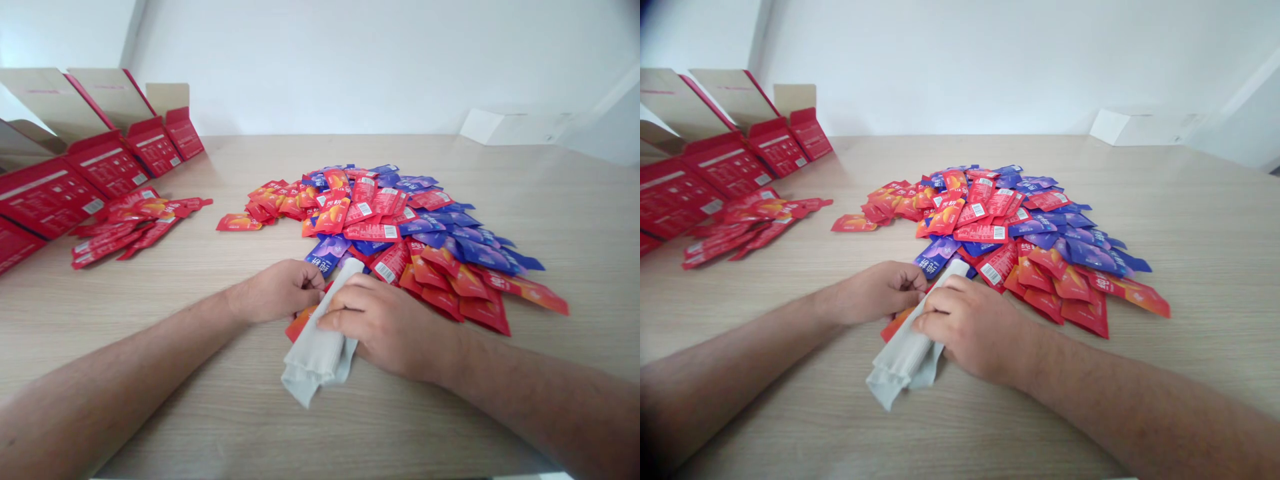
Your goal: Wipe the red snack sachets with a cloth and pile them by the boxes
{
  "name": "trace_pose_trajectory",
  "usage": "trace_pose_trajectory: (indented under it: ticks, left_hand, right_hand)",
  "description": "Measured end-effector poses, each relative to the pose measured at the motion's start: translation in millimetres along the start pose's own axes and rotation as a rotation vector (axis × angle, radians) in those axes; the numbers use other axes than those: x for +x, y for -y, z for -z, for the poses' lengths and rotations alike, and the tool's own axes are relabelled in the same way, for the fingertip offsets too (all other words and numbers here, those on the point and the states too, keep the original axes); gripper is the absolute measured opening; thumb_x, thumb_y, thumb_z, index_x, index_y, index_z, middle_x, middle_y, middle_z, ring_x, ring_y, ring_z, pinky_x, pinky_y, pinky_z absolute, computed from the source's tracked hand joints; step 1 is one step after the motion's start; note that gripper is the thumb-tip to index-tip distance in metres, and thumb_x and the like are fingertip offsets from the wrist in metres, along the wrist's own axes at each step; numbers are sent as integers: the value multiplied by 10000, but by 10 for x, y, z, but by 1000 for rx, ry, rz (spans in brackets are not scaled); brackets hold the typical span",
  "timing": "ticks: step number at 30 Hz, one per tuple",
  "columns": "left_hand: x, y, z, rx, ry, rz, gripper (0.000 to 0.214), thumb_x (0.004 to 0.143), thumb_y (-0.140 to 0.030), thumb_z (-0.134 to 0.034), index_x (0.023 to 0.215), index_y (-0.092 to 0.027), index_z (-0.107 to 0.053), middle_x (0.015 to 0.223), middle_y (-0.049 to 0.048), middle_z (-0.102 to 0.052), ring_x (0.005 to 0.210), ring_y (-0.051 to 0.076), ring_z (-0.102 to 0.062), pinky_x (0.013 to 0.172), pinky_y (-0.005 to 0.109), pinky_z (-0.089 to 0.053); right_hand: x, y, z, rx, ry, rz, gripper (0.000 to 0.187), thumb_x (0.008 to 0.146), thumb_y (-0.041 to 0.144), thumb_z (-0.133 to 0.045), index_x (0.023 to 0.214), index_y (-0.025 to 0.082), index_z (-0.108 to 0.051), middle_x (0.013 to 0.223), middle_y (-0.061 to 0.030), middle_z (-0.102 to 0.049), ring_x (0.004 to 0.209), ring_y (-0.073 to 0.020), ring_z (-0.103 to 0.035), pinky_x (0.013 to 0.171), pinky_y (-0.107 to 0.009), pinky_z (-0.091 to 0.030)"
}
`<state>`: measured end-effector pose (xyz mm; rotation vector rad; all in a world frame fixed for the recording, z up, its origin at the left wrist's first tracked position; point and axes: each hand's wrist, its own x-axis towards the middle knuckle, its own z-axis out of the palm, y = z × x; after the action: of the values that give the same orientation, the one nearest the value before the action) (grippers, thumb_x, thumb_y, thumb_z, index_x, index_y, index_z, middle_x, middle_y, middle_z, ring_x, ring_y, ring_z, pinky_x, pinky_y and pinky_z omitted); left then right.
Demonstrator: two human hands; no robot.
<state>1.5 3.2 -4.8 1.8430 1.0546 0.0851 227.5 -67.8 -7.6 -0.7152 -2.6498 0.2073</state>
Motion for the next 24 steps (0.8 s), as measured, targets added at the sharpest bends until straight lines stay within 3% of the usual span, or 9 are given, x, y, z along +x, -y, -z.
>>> trace_pose_trajectory:
  ticks: [4, 9, 14, 19, 24]
  left_hand:
    - [-1, -1, -9, -7, 3, 10, 144, 827, -334, -586, 893, -212, -627, 646, -64, -579, 568, 119, -579, 492, 201, -469]
    - [3, -16, 0, 14, -7, -7, 145, 824, -328, -580, 892, -215, -640, 667, -64, -582, 564, 109, -562, 490, 195, -456]
    - [4, -1, -20, -4, -12, 15, 152, 815, -342, -595, 890, -214, -628, 647, -61, -584, 569, 119, -572, 492, 199, -460]
    - [12, -11, -2, 6, -5, 2, 148, 823, -333, -588, 902, -217, -635, 663, -65, -574, 575, 113, -567, 491, 192, -461]
    - [-2, -20, -5, -12, 2, 14, 141, 822, -332, -594, 884, -208, -622, 645, -59, -587, 568, 119, -577, 491, 197, -466]
  right_hand:
    - [4, 0, -5, -20, -39, -74, 255, 912, 88, -643, 1139, 166, -728, 1102, -98, -688, 1045, -263, -564, 931, -422, -500]
    - [7, 7, -1, -7, 15, 24, 227, 960, 146, -634, 1164, 175, -730, 1084, -88, -699, 1048, -254, -572, 958, -417, -497]
    - [-19, -15, -23, -27, -47, -70, 283, 901, 83, -656, 1161, 169, -726, 1102, -100, -687, 1038, -265, -569, 923, -427, -502]
    - [8, 20, 12, -9, 31, 26, 226, 985, 167, -609, 1175, 181, -730, 1082, -91, -704, 1049, -255, -576, 958, -424, -501]
    - [-5, -10, -6, -11, -40, -74, 268, 900, 95, -664, 1149, 168, -728, 1107, -101, -684, 1054, -265, -566, 928, -430, -506]
